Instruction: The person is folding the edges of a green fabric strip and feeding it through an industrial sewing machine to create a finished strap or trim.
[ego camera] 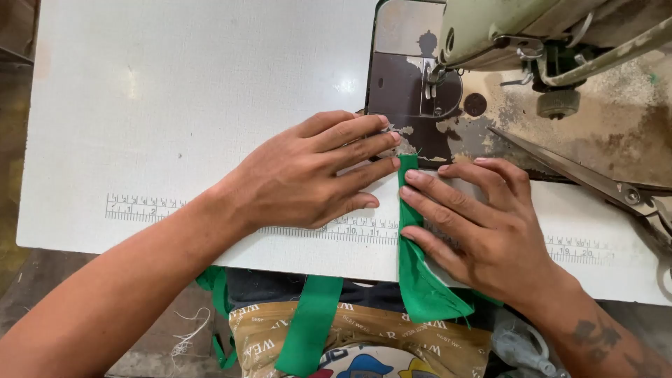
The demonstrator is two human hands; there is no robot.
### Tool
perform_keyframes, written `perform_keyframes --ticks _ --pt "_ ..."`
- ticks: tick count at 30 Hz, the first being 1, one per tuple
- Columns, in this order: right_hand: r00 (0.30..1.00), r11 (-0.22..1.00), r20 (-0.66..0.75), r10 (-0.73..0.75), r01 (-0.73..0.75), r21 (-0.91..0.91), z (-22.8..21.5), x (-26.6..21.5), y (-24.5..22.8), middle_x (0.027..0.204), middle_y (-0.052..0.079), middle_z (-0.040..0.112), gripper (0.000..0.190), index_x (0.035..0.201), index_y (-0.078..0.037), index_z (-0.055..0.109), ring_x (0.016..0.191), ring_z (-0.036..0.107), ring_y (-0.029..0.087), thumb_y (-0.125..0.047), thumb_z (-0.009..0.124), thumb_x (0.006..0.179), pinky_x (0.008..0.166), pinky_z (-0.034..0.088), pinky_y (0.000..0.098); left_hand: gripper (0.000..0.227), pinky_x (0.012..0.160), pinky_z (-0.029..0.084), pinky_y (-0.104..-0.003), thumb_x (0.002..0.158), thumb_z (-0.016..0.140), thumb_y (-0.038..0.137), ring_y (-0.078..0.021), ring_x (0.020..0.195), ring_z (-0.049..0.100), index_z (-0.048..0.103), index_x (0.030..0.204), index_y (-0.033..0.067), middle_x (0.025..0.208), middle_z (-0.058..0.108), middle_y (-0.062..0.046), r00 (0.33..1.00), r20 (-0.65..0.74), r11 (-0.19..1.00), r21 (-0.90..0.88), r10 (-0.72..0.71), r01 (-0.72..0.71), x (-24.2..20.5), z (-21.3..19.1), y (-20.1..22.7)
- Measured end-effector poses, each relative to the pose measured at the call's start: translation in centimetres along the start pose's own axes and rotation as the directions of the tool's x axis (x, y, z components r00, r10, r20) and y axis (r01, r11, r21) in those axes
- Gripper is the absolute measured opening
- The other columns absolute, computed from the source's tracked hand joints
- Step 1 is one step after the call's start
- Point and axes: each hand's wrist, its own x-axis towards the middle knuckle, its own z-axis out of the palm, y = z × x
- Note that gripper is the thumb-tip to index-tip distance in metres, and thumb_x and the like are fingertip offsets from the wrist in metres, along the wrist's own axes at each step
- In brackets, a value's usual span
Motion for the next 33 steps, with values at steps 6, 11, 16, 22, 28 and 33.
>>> perform_keyframes --ticks 6,11,16,22,28,33 --pt "0.999 0.997 0.046 -0.004 0.007 -0.071 -0.9 0.9 -0.9 0.145 0.006 0.074 0.047 0.142 -0.012 0.073 0.122 0.072 0.034 -0.038 0.083 0.105 0.124 0.035 0.0539 0.058 0.133 0.035 -0.055 0.119 0.051 0.059 -0.0426 0.157 0.044 0.068 0.151 0.0131 0.162 0.061 -0.021 0.990 0.123 0.995 0.086 -0.065 0.054 0.8 -0.8 0.7" --pt "0.999 0.992 0.042 0.021 -0.015 -0.127 -0.1 0.9 0.8 0.146 0.004 0.074 0.051 0.144 -0.013 0.074 0.132 0.065 0.035 -0.043 0.084 0.103 0.131 0.030 0.0597 0.061 0.134 0.030 -0.055 0.119 0.041 0.063 -0.0426 0.161 0.036 0.063 0.157 0.0200 0.162 0.060 -0.019 0.985 0.167 0.985 0.174 -0.038 0.008 2.5 -0.1 -1.5" --pt "0.999 0.987 -0.005 0.036 -0.036 -0.154 0.2 2.0 3.6 0.145 0.004 0.074 0.047 0.139 -0.010 0.080 0.133 0.064 0.036 -0.039 0.088 0.102 0.131 0.034 0.0639 0.067 0.133 0.030 -0.056 0.122 0.036 0.063 -0.0434 0.159 0.038 0.071 0.155 0.0162 0.156 0.062 -0.021 0.994 0.106 0.984 0.176 -0.040 0.020 4.3 1.0 -3.6" --pt "0.991 0.986 -0.030 0.130 -0.132 -0.096 1.2 1.6 4.6 0.152 -0.001 0.071 0.052 0.149 -0.018 0.071 0.138 0.065 0.033 -0.039 0.086 0.103 0.105 0.061 0.0497 0.062 0.123 0.049 -0.049 0.117 0.048 0.056 -0.0357 0.138 0.065 0.076 0.137 0.0045 0.138 0.076 -0.019 0.994 0.007 0.994 -0.004 -0.110 0.110 3.6 1.6 -2.2" --pt "0.981 0.980 -0.040 0.188 -0.190 -0.063 1.5 2.0 5.3 0.150 -0.002 0.074 0.047 0.149 -0.019 0.074 0.146 0.065 0.030 -0.035 0.084 0.106 0.083 0.066 0.0421 0.059 0.122 0.050 -0.049 0.116 0.058 0.052 -0.0365 0.134 0.067 0.078 0.135 -0.0005 0.137 0.077 -0.019 0.994 -0.064 0.994 -0.073 -0.083 0.078 4.1 1.8 -1.6" --pt "0.975 0.974 -0.052 0.218 -0.221 -0.049 1.5 2.2 5.0 0.151 -0.002 0.074 0.043 0.147 -0.021 0.075 0.145 0.068 0.031 -0.034 0.082 0.106 0.076 0.065 0.0395 0.061 0.122 0.049 -0.051 0.115 0.057 0.052 -0.0375 0.136 0.065 0.076 0.138 -0.0003 0.139 0.075 -0.019 0.996 -0.042 0.992 -0.101 -0.082 0.078 4.0 2.0 -1.7"
